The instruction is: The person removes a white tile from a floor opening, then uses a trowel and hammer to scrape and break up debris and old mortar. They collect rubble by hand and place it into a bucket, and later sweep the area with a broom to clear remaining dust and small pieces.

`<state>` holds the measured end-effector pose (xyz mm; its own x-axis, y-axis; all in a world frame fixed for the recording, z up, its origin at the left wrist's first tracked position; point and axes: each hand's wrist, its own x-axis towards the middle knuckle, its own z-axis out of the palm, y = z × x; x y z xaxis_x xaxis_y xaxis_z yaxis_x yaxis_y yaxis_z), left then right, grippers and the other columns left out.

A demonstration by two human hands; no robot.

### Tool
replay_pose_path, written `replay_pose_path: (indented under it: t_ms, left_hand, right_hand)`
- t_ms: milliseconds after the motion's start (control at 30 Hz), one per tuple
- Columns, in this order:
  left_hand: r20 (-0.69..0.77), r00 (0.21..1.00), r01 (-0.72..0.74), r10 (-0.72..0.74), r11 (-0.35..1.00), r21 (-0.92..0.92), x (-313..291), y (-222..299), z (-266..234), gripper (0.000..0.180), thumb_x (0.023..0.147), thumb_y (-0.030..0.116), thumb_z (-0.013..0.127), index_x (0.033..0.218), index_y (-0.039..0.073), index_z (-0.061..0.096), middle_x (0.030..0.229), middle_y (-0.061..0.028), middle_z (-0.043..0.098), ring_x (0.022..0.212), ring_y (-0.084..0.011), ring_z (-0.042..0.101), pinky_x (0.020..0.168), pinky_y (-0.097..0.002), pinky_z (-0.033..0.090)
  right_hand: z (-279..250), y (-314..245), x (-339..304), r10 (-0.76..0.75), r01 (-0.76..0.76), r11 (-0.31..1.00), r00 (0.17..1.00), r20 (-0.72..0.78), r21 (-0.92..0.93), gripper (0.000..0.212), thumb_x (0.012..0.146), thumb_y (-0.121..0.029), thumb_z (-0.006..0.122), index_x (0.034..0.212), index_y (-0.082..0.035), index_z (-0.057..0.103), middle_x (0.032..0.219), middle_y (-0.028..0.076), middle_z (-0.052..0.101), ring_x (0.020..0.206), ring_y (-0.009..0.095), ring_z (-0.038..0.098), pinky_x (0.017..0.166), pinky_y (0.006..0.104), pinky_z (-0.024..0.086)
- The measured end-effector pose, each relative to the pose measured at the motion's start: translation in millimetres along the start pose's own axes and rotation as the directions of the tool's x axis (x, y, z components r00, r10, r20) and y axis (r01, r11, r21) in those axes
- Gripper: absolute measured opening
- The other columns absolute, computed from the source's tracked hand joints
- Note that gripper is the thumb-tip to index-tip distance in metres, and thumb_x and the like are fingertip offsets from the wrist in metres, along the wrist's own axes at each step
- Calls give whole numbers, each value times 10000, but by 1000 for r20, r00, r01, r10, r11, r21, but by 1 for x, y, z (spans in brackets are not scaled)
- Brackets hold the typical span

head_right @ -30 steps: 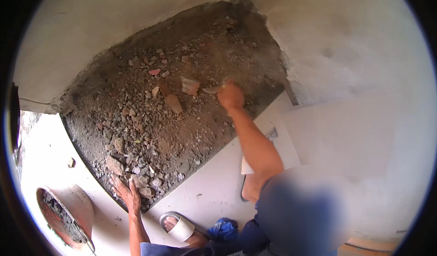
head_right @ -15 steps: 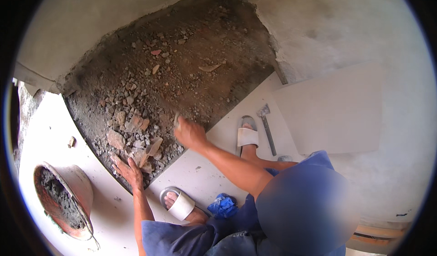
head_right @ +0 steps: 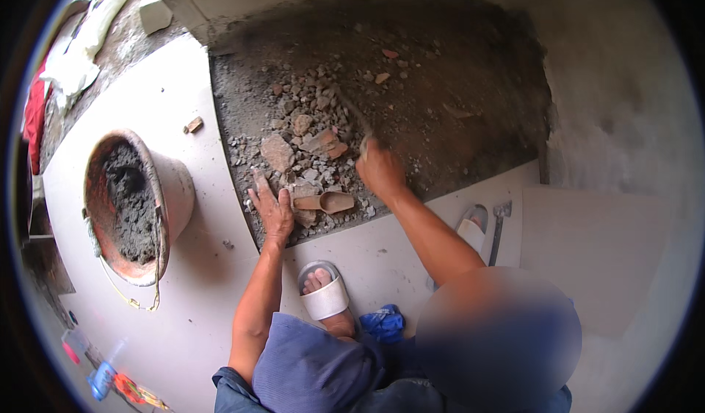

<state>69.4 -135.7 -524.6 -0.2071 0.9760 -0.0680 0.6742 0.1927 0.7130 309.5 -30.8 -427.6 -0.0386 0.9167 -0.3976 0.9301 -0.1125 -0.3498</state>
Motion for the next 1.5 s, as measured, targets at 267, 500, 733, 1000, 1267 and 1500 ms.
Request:
replay_pose_path:
  t_ms: [267,500,733,1000,1267,1500]
  left_hand:
    - [-50,994,84,-98,970,-229,2,6,0,766,971,483,375,1472,-65,184,1531,-265,201,1432,-389,170,1175,-446,97]
    - [41,993,121,-114,928,-353,-5,0,-19,699,978,407,406,1473,-52,222,1519,-259,242,1416,-381,218,1160,-403,144]
    - [32,995,102,-97,953,-285,-9,5,-15,664,985,356,381,1465,-71,212,1510,-265,251,1414,-361,229,1158,-395,160]
    - [92,978,204,-189,959,-195,-22,2,-13,710,983,423,435,1464,-55,228,1523,-261,224,1429,-394,169,1170,-436,111]
    - [-31,980,182,-198,943,-278,-6,19,-22,721,931,380,584,1413,-78,303,1410,-313,378,1324,-429,359,1111,-433,272]
    - [-141,943,232,-303,896,-379,17,31,-29,576,923,321,593,1326,-65,449,1231,-295,562,1156,-398,550,999,-402,412]
  right_hand:
    - [-31,20,1,-82,79,996,991,-108,-29,281,854,-211,559,1062,-24,532,954,259,652,871,454,631,744,550,496]
    - [-9,-17,40,-43,41,999,995,87,18,247,794,-165,571,1004,-43,619,926,229,669,897,404,653,752,501,526]
    - [-4,23,-65,10,1,953,999,-33,304,351,819,-275,600,1095,-62,562,1038,232,655,964,395,637,807,498,508]
    - [-27,88,-70,297,-286,948,952,-66,141,464,839,-327,628,1203,-66,507,998,242,656,953,425,623,802,494,491]
    - [-11,56,-64,100,-81,990,981,-166,117,427,857,-296,622,1212,-81,523,1055,224,640,987,425,599,814,490,482]
    - [16,-5,-91,-124,136,984,987,-104,116,407,848,-239,642,1194,-52,537,1100,204,624,996,410,603,830,471,489]
